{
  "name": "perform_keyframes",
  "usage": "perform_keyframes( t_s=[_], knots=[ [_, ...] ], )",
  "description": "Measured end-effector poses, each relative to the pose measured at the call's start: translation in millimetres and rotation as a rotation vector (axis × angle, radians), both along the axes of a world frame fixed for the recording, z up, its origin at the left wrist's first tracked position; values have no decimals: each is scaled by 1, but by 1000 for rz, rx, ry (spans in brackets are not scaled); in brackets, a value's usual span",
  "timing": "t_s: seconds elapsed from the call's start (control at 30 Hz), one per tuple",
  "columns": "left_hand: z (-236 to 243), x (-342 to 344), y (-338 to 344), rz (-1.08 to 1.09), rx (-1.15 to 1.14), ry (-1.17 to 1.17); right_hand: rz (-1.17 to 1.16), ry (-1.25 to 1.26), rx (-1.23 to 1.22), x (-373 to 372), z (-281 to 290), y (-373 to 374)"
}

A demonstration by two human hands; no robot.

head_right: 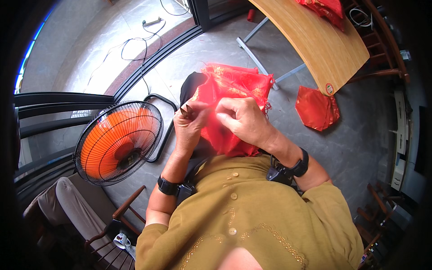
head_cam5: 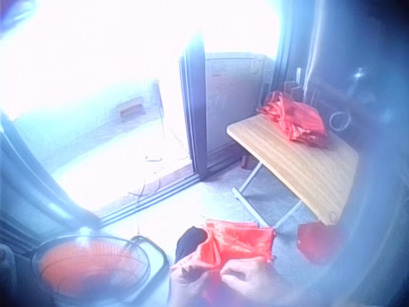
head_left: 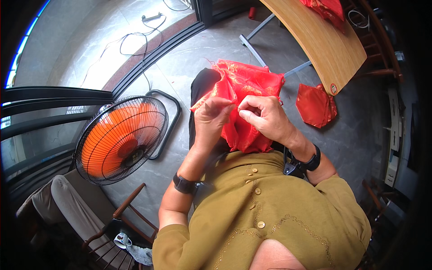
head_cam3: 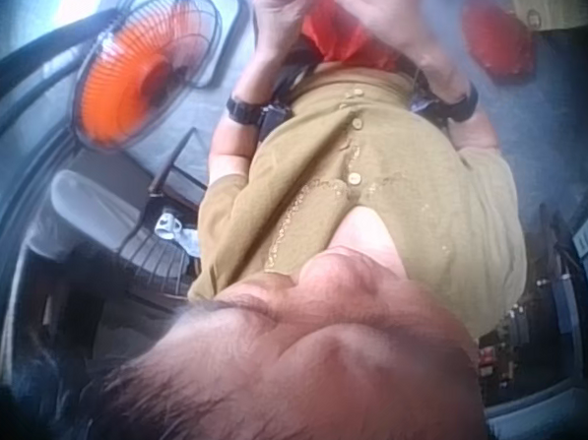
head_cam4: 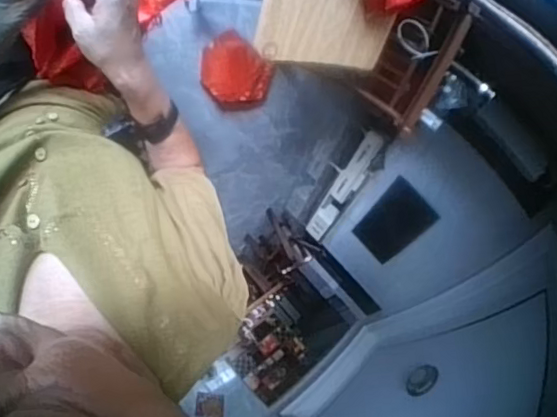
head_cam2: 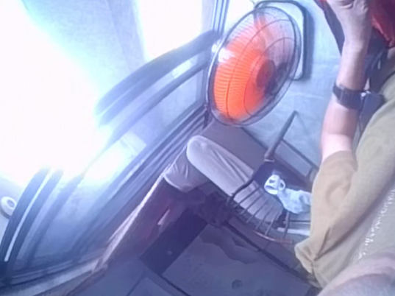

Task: The person is sewing a red fabric pouch or bag by hand with needle and thread.

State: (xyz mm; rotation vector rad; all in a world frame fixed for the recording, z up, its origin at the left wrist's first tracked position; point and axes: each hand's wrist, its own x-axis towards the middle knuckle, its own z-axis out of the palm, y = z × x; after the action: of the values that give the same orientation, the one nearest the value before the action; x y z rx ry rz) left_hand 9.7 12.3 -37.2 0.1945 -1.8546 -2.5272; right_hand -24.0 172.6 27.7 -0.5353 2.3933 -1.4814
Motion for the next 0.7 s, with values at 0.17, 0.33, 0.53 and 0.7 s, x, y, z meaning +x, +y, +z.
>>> perform_keyframes(
  t_s=[0.17, 0.33, 0.53, 0.7],
  knots=[
    [0, 1, -1, 1, -50, 63, 14, -38, -4, -3, -3, 2],
    [1, 1, -1, 42, -76, 120, 14, -81, -6, -4, -4, -1],
    [0, 3, -3, 32, -45, 27, -8, -87, -51, -4, -4, -6],
    [-2, 1, -4, 24, -369, 271, 1, -70, -18, -6, -3, -6]
  ],
)
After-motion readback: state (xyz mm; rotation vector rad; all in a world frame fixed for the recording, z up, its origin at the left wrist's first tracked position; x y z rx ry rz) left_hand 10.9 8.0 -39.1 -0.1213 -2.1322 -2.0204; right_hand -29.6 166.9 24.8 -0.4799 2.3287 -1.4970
